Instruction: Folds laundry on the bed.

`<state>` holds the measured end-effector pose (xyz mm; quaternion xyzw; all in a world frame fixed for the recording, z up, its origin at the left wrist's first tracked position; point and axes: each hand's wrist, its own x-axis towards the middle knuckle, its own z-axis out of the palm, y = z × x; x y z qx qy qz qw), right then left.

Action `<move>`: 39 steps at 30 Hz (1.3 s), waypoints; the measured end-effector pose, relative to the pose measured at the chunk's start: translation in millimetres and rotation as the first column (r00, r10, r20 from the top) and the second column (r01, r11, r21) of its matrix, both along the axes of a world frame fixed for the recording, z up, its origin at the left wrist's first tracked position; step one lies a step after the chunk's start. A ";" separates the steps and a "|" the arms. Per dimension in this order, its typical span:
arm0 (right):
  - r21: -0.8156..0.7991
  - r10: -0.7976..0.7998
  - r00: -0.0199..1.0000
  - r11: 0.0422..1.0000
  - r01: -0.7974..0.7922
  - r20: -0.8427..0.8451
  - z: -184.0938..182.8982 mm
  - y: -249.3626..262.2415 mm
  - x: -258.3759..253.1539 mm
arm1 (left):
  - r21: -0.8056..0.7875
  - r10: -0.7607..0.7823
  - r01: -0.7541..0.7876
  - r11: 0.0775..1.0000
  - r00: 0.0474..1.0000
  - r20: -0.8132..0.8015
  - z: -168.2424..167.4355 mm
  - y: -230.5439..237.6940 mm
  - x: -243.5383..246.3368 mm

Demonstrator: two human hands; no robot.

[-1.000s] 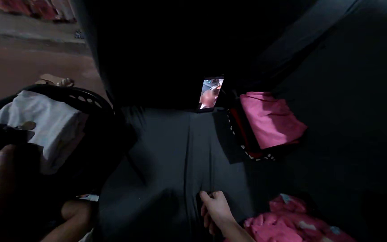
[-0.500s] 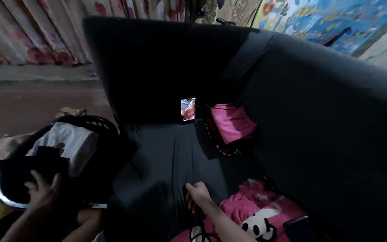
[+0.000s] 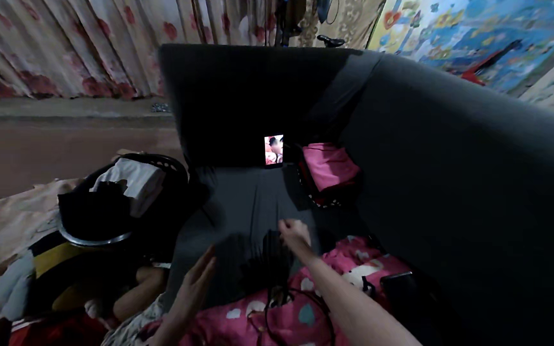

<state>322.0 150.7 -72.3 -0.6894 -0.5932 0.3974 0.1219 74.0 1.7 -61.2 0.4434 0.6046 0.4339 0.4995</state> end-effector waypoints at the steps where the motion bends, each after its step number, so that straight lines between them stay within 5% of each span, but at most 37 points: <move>1: 0.140 -0.036 0.996 0.990 0.025 0.079 7.6 5.4 6.0 | -0.011 -0.004 0.004 1.000 1.000 0.012 -1.1 5.2 1.9; 5: 0.617 -0.173 0.964 0.787 0.011 0.204 35.6 46.6 36.7 | -0.005 -0.022 0.023 1.000 0.998 0.056 -4.1 23.9 3.3; 7: 0.671 -0.180 0.942 0.738 -0.062 0.285 49.0 68.6 53.1 | -0.014 -0.018 0.019 1.000 0.996 0.086 -7.1 27.5 6.5; 13: 0.418 -0.054 0.877 0.892 -0.173 0.477 47.9 118.8 94.8 | -0.032 -0.068 0.072 0.997 0.990 0.126 -9.6 29.7 7.1; 25: 0.458 -0.165 0.746 0.865 -0.205 0.645 6.2 127.5 72.0 | -0.045 -0.072 0.078 0.996 0.990 0.118 -9.8 27.4 7.0; 39: 0.262 -0.014 0.626 0.915 -0.306 0.780 74.9 140.4 82.0 | -0.016 -0.094 0.098 0.995 0.983 0.155 2.6 31.8 1.7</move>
